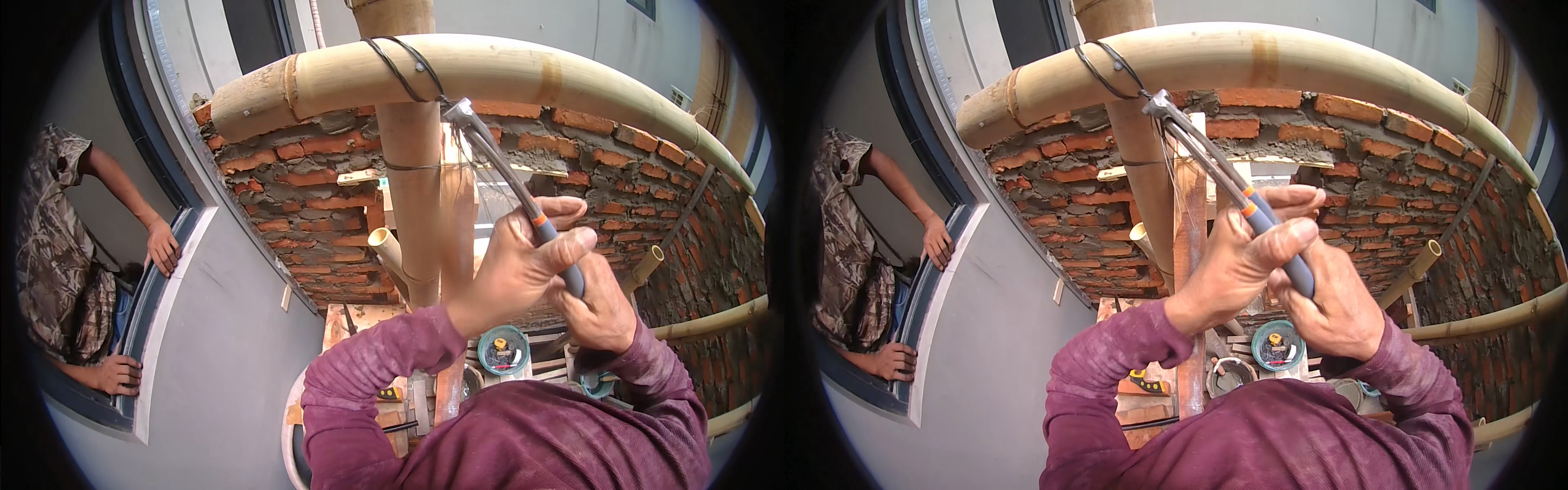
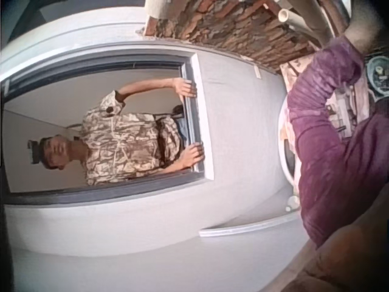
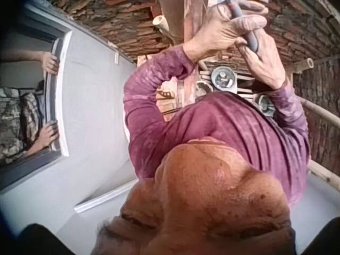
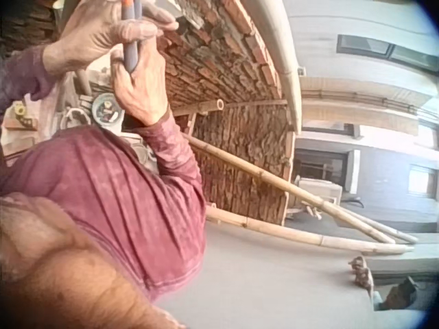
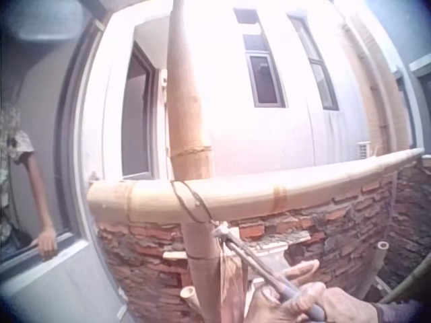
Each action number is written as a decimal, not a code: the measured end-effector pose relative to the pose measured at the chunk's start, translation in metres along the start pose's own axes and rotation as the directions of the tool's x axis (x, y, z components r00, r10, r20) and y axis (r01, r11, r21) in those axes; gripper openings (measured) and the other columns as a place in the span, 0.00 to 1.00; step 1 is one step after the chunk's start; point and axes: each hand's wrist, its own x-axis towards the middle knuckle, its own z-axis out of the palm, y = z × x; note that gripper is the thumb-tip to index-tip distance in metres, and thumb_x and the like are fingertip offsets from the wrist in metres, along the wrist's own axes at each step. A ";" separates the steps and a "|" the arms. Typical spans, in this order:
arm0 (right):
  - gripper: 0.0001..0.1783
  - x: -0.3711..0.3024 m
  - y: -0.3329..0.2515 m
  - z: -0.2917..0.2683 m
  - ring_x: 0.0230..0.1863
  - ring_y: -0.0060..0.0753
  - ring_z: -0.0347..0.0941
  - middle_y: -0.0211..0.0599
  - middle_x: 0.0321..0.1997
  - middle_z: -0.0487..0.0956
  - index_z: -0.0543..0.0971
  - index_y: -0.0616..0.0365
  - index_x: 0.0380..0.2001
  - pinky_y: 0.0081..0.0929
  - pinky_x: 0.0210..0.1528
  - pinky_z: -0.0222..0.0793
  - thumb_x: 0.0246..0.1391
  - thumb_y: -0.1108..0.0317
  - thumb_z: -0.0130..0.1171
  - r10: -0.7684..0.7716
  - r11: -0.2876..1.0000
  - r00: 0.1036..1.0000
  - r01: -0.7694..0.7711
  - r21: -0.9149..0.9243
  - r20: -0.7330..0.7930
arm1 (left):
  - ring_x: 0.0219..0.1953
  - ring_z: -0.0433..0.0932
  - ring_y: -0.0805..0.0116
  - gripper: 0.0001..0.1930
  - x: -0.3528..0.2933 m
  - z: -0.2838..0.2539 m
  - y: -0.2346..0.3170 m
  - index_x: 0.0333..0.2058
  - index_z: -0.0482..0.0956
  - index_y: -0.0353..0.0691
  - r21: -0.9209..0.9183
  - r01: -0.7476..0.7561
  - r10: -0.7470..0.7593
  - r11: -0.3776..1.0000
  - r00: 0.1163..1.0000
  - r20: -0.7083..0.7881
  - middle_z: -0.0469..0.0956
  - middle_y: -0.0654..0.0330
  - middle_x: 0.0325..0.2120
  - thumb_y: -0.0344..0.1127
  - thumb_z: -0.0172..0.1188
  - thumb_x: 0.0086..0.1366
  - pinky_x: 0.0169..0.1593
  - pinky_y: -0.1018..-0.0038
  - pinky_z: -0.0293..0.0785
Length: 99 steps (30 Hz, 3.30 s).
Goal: The person constructs a bamboo structure by securing a horizontal bamboo pole to a vertical one using wire. They use a small hatchet to shape the joint, wrap wire around the intersection, and then use pliers to tighten and twist the wire before cutting it.
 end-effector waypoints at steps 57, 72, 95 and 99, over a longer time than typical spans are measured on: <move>0.46 0.002 -0.031 0.005 0.51 0.33 0.70 0.40 0.59 0.67 0.50 0.59 0.66 0.27 0.47 0.70 0.37 0.80 0.45 0.009 0.628 0.956 -0.234 0.742 0.293 | 0.56 0.66 0.48 0.28 -0.001 -0.042 0.018 0.52 0.63 0.30 -0.549 0.128 0.137 0.826 0.899 0.416 0.70 0.44 0.45 0.32 0.57 0.51 0.63 0.53 0.58; 0.29 -0.014 -0.063 -0.063 0.38 0.43 0.77 0.48 0.35 0.77 0.66 0.71 0.51 0.36 0.41 0.74 0.53 0.58 0.55 -0.049 0.988 0.997 0.039 -0.152 -0.062 | 0.36 0.73 0.68 0.07 0.039 0.035 0.022 0.34 0.64 0.43 -0.487 -0.215 0.192 0.847 0.977 -0.097 0.67 0.65 0.25 0.27 0.54 0.61 0.56 0.65 0.67; 0.29 0.025 0.009 -0.054 0.33 0.51 0.69 0.48 0.29 0.68 0.65 0.64 0.51 0.39 0.36 0.66 0.38 0.82 0.48 -0.437 0.756 0.885 0.265 -0.598 -0.161 | 0.28 0.70 0.82 0.09 0.071 0.045 -0.004 0.26 0.67 0.47 -0.219 -0.357 0.266 0.908 0.896 -0.356 0.72 0.69 0.24 0.31 0.59 0.63 0.35 0.80 0.67; 0.25 0.004 -0.001 -0.025 0.31 0.34 0.68 0.39 0.31 0.67 0.65 0.63 0.48 0.30 0.37 0.67 0.41 0.78 0.46 -0.227 0.974 0.973 0.227 0.002 -0.033 | 0.37 0.73 0.77 0.10 0.022 0.022 0.009 0.36 0.69 0.42 -0.071 -0.187 0.167 0.980 0.959 -0.228 0.73 0.65 0.32 0.33 0.61 0.60 0.43 0.76 0.69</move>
